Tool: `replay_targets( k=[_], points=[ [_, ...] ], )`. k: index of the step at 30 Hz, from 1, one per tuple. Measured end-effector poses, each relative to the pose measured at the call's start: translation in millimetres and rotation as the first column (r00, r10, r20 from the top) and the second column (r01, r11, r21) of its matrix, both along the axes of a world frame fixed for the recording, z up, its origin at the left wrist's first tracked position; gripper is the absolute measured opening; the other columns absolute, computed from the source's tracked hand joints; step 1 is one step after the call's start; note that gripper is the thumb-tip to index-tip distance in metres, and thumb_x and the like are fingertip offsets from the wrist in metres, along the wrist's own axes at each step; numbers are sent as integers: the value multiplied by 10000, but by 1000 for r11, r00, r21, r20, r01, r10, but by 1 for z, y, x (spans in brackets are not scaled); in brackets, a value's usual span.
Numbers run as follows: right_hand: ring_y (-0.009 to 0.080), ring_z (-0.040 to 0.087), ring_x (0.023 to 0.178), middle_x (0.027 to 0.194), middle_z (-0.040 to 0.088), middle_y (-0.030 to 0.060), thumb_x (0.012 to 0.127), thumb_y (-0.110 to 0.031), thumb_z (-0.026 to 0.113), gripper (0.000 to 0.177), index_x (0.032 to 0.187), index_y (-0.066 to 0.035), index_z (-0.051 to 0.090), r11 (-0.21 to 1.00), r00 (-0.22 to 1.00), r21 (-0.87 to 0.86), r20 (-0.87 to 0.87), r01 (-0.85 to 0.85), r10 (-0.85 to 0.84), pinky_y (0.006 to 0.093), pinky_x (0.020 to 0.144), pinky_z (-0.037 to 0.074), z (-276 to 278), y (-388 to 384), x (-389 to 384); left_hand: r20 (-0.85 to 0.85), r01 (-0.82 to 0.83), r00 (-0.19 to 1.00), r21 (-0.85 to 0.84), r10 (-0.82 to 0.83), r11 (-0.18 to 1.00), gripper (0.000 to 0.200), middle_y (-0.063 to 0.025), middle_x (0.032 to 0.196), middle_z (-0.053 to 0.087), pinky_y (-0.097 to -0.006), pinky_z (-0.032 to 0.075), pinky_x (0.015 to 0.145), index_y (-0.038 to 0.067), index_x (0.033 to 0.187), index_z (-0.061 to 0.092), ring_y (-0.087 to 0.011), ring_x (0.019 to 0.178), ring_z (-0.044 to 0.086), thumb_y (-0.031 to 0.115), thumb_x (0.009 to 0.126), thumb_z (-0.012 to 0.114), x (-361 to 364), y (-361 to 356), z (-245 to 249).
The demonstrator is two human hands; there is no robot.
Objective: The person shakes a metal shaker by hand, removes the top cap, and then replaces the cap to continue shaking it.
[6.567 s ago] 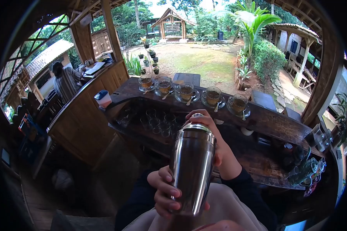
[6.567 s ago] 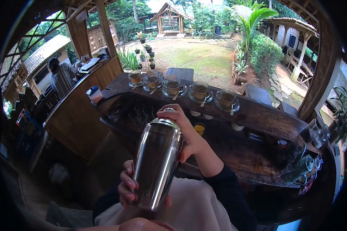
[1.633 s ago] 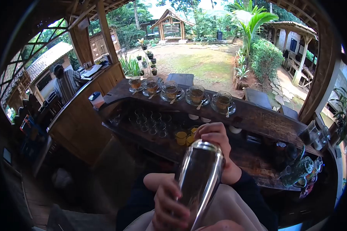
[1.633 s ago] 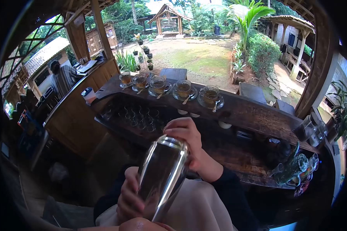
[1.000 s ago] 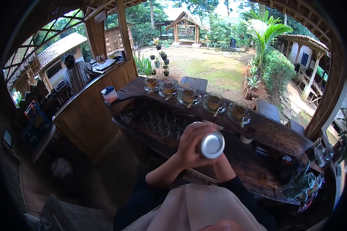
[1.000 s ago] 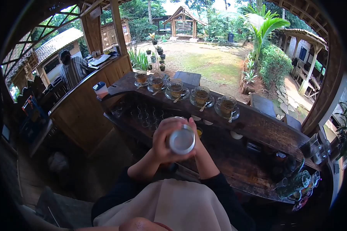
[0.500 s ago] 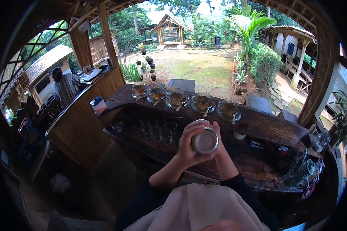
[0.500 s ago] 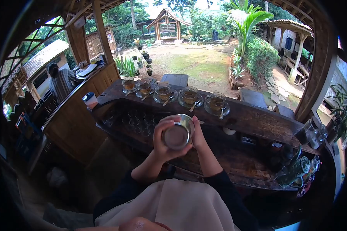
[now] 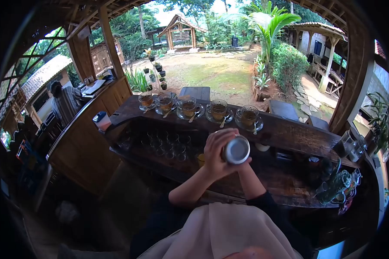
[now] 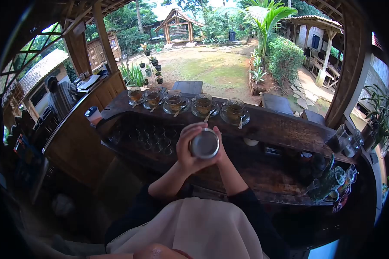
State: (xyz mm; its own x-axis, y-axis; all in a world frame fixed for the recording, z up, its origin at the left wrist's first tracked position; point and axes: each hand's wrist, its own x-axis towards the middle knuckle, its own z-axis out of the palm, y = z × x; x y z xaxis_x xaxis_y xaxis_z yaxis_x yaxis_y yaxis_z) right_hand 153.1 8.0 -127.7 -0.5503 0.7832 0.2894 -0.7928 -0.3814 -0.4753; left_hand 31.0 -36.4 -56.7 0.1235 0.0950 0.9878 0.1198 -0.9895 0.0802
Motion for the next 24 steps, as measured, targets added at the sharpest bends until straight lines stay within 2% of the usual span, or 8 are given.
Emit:
replay_targets(
  k=[1, 5, 9, 13, 15, 17, 21, 24],
  points=[
    [256, 535, 1068, 1181, 506, 150, 861, -578, 420, 673, 1220, -10, 442, 894, 843, 260, 314, 366, -437, 381, 934, 451, -17, 14, 0, 52, -67, 996, -180, 78, 981, 876, -154, 1162, 520, -452, 438, 870, 22, 1218, 377, -298, 1015, 549, 302, 547, 866, 7, 20, -11],
    [247, 557, 1039, 1113, 562, 140, 918, -570, 276, 664, 1197, -2, 475, 963, 943, 45, 195, 265, -269, 404, 961, 415, 43, -1, -10, 82, -58, 996, 138, 47, 989, 853, -120, 1160, 513, -444, 419, 871, 86, 1240, 353, -313, 1051, 521, 346, 593, 844, -9, -24, 33],
    [331, 521, 1080, 1095, 554, 208, 870, -659, 238, 775, 1112, 15, 534, 283, 754, 914, -37, 291, -655, 391, 873, 433, 110, -53, -27, 233, -85, 972, 411, -15, 908, 420, 83, 1080, 612, -379, 372, 916, 258, 1129, 487, -196, 989, 612, 193, 766, 689, -7, -98, 14],
    [279, 579, 989, 1033, 592, 187, 824, -697, 341, 825, 1178, 30, 509, 768, 885, 561, 126, 310, -449, 385, 854, 476, 47, -12, -23, -55, -82, 993, 329, 106, 941, 421, 23, 1052, 629, -364, 389, 890, 217, 1124, 515, -211, 979, 614, 225, 747, 703, -15, -62, 17],
    [264, 620, 897, 1001, 603, 179, 888, -565, 345, 681, 1154, 42, 501, 884, 905, -237, -246, -403, 346, 366, 800, 512, 37, -12, -3, 25, -188, 982, -1, 188, 982, 566, -39, 1068, 617, -389, 401, 881, 136, 1136, 498, -258, 1012, 592, 260, 661, 779, 6, -26, 5],
    [257, 617, 882, 996, 605, 178, 906, -542, 311, 650, 1137, 33, 508, 971, 994, -222, 74, 92, -77, 359, 811, 507, 20, 1, -3, 86, -110, 990, -17, 111, 994, 778, -126, 1125, 544, -463, 423, 860, 69, 1173, 406, -263, 1075, 536, 346, 591, 840, 5, -3, -6],
    [270, 612, 944, 1075, 558, 220, 883, -596, 270, 722, 1117, 27, 550, 361, 542, 873, 138, 329, -829, 356, 824, 475, 94, -29, -4, 373, 17, 906, 444, -202, 896, 578, 69, 1057, 587, -369, 366, 892, 260, 1143, 485, -189, 1025, 575, 259, 663, 808, 4, -57, 14],
    [281, 612, 938, 1095, 547, 226, 846, -682, 232, 850, 1091, 60, 568, 191, 569, 930, -23, 313, -822, 366, 818, 473, 123, -42, -9, 365, -30, 875, 696, -317, 718, 437, 92, 1053, 596, -373, 355, 911, 269, 1126, 495, -178, 1010, 585, 148, 766, 711, 11, -62, 19]
  ],
)
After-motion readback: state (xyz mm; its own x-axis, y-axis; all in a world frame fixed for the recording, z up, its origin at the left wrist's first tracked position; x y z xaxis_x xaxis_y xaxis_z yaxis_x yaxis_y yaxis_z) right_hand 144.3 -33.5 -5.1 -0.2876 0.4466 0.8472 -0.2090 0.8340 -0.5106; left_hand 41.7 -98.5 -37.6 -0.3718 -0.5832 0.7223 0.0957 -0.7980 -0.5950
